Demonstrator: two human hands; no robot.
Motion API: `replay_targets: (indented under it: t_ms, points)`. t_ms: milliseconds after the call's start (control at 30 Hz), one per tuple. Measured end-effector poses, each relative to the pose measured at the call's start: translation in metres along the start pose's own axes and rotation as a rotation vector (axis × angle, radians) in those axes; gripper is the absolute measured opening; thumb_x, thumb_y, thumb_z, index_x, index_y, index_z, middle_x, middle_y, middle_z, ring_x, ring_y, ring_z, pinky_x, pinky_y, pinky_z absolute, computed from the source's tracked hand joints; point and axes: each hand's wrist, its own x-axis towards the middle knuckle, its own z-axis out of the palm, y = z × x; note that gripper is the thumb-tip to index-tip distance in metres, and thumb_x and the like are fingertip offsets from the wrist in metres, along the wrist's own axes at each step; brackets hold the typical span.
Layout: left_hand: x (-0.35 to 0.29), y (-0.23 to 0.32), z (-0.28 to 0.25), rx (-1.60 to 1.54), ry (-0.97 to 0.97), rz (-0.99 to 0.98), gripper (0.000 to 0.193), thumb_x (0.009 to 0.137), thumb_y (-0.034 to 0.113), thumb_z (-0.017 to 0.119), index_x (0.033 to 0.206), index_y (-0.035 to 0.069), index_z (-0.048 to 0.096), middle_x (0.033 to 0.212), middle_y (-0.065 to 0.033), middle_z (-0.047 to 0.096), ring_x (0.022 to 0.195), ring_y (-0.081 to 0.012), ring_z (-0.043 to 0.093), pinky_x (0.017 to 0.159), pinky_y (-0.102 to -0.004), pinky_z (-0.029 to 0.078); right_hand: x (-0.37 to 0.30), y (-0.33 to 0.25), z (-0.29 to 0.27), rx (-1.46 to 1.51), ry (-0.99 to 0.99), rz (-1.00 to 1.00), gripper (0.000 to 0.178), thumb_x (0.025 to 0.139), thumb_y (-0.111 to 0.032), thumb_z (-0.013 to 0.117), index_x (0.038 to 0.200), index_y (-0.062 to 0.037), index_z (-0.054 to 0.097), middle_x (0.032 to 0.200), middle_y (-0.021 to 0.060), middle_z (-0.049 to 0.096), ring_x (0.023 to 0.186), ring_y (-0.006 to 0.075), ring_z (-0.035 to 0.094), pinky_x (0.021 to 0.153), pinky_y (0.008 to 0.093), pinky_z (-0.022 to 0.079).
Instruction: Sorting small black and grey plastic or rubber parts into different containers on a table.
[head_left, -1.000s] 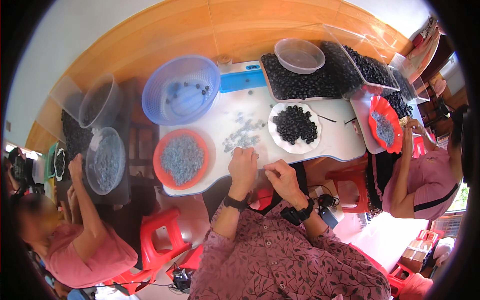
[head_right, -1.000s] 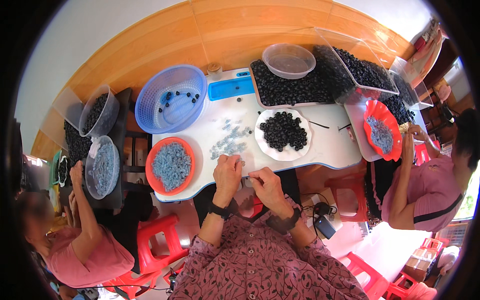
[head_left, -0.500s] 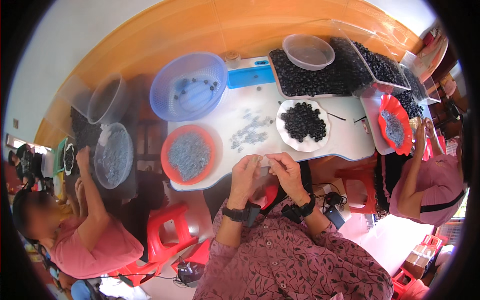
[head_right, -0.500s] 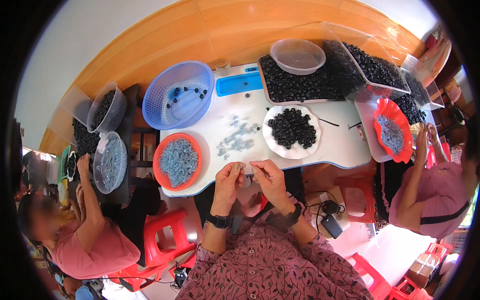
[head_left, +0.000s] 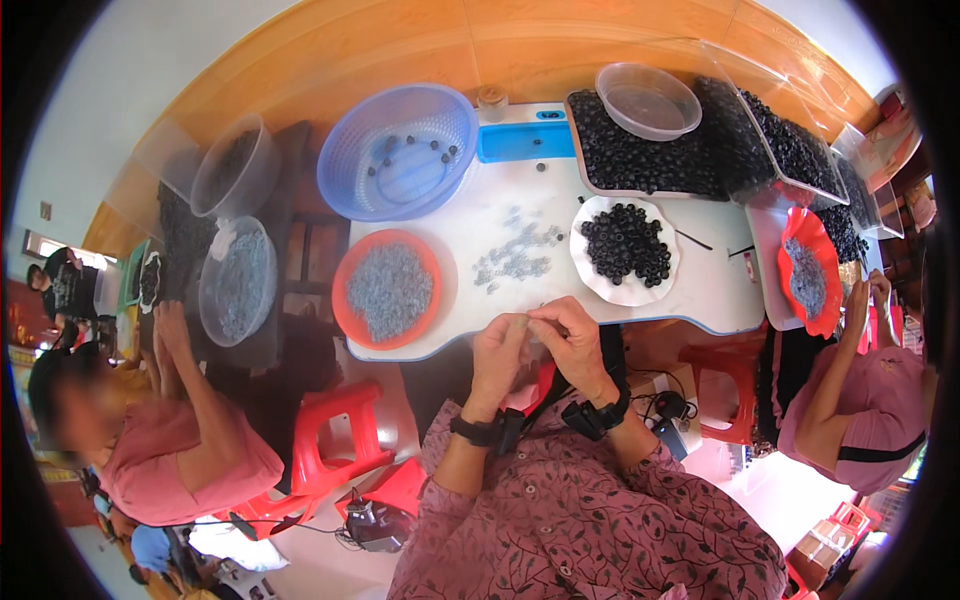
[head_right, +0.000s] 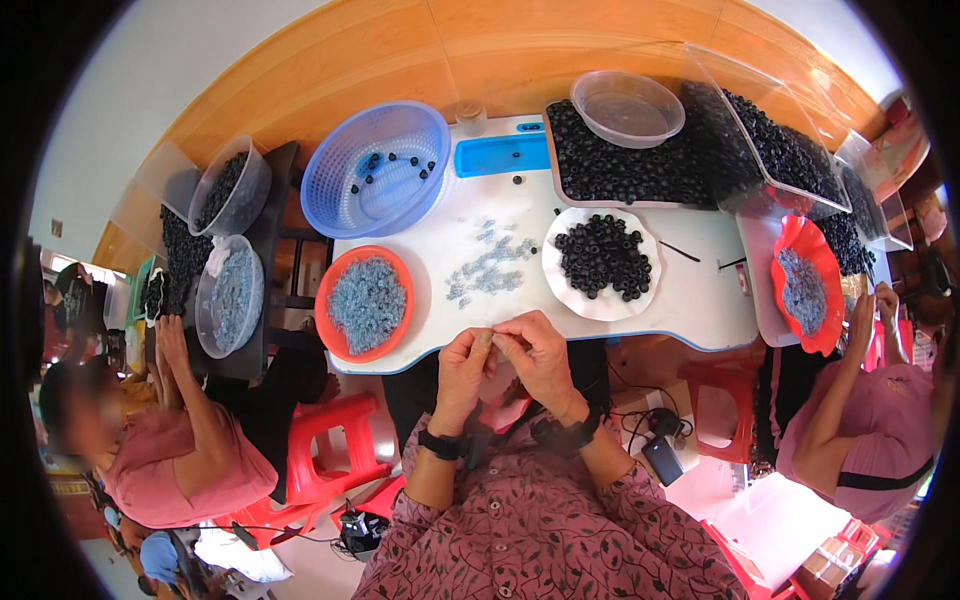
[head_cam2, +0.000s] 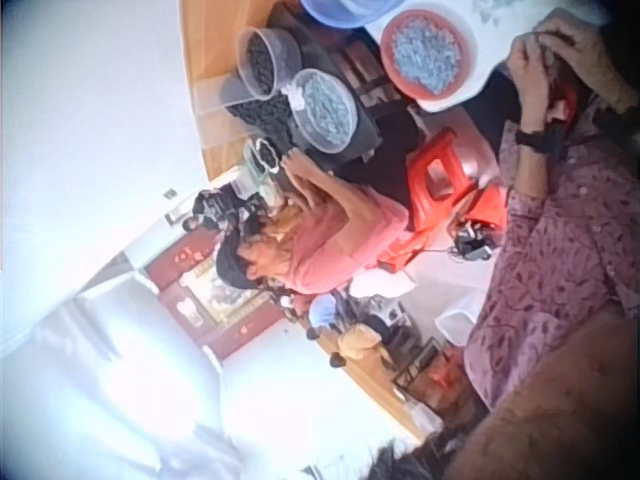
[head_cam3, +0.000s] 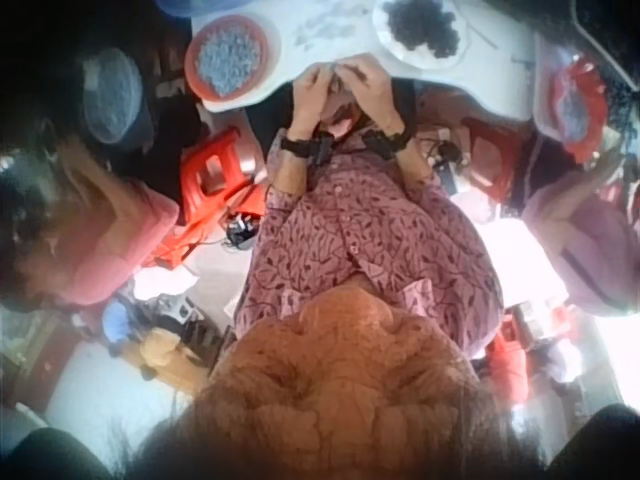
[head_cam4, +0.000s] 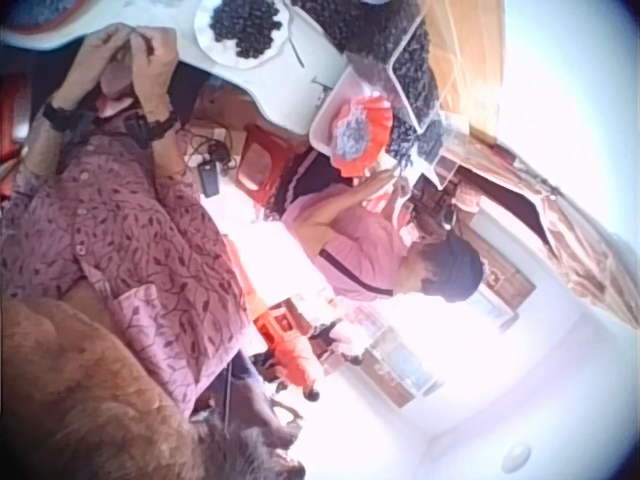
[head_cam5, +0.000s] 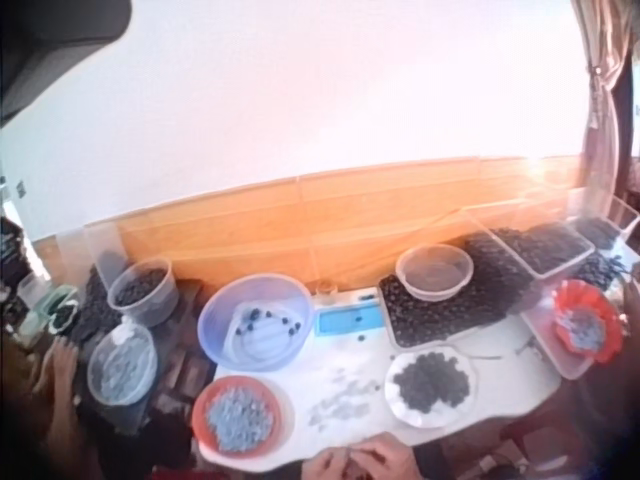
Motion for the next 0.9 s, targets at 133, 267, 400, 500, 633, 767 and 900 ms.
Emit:
replay_targets:
  t_ms: [133, 267, 400, 500, 633, 767, 900]
  points:
    - [-0.005, -0.004, 0.003, 0.078, 0.025, 0.000, 0.024, 0.098, 0.026, 0.058, 0.095, 0.003, 0.064, 0.067, 0.0040, 0.055, 0.055, -0.0037, 0.048, 0.048, -0.0200, 0.038, -0.003, 0.010, 0.001, 0.071, 0.004, 0.027, 0.008, 0.086, 0.002, 0.066, 0.093, 0.0002, 0.064, 0.089, 0.0068, 0.058, 0.078, 0.0135, 0.062, 0.068, 0.0247, 0.051]
    - [-0.008, -0.003, 0.009, 0.169, 0.088, 0.042, 0.025, 0.098, 0.026, 0.058, 0.092, 0.002, 0.064, 0.066, 0.0033, 0.055, 0.055, -0.0036, 0.048, 0.048, -0.0206, 0.038, -0.004, 0.017, 0.004, 0.036, 0.024, -0.051, 0.008, 0.084, 0.004, 0.065, 0.090, -0.0002, 0.061, 0.087, 0.0085, 0.057, 0.074, 0.0166, 0.061, 0.065, 0.0267, 0.049]
    - [-0.006, -0.003, 0.009, 0.237, 0.125, 0.122, 0.029, 0.101, 0.024, 0.054, 0.082, 0.003, 0.060, 0.063, 0.0035, 0.053, 0.052, -0.0022, 0.043, 0.047, -0.0193, 0.034, -0.006, 0.015, 0.009, -0.019, 0.062, -0.132, 0.009, 0.084, 0.003, 0.065, 0.090, -0.0011, 0.060, 0.085, 0.0092, 0.056, 0.072, 0.0185, 0.060, 0.065, 0.0271, 0.049]
    - [-0.005, -0.008, 0.005, 0.282, 0.124, 0.124, 0.026, 0.100, 0.023, 0.055, 0.087, 0.002, 0.062, 0.067, 0.0025, 0.055, 0.059, -0.0049, 0.049, 0.052, -0.0218, 0.040, -0.008, 0.014, 0.007, 0.005, 0.045, -0.084, 0.008, 0.085, 0.002, 0.065, 0.092, -0.0006, 0.060, 0.086, 0.0082, 0.056, 0.072, 0.0167, 0.060, 0.065, 0.0266, 0.049]
    - [-0.008, 0.003, 0.014, 0.031, 0.078, 0.141, 0.019, 0.098, 0.015, 0.057, 0.100, -0.002, 0.066, 0.080, -0.0012, 0.062, 0.073, -0.0081, 0.058, 0.063, -0.0231, 0.049, -0.009, 0.018, 0.003, 0.116, 0.059, 0.019, 0.006, 0.089, -0.001, 0.064, 0.093, 0.0000, 0.060, 0.085, 0.0047, 0.059, 0.073, 0.0124, 0.060, 0.065, 0.0257, 0.049]
    - [-0.008, 0.008, 0.013, 0.038, -0.078, 0.264, 0.016, 0.096, 0.008, 0.058, 0.105, -0.003, 0.067, 0.088, -0.0038, 0.065, 0.079, -0.0088, 0.061, 0.069, -0.0228, 0.051, -0.011, 0.018, -0.008, 0.353, 0.007, 0.281, 0.010, 0.094, -0.010, 0.062, 0.094, -0.0003, 0.061, 0.081, -0.0004, 0.062, 0.072, 0.0056, 0.055, 0.064, 0.0208, 0.045]
    - [-0.004, 0.002, 0.009, 0.107, -0.075, 0.284, 0.015, 0.094, 0.004, 0.060, 0.106, -0.003, 0.066, 0.088, -0.0043, 0.066, 0.078, -0.0094, 0.062, 0.070, -0.0226, 0.052, -0.014, 0.014, -0.010, 0.470, -0.047, 0.354, 0.014, 0.097, -0.015, 0.060, 0.096, -0.0002, 0.062, 0.080, -0.0015, 0.061, 0.070, 0.0025, 0.051, 0.063, 0.0173, 0.041]
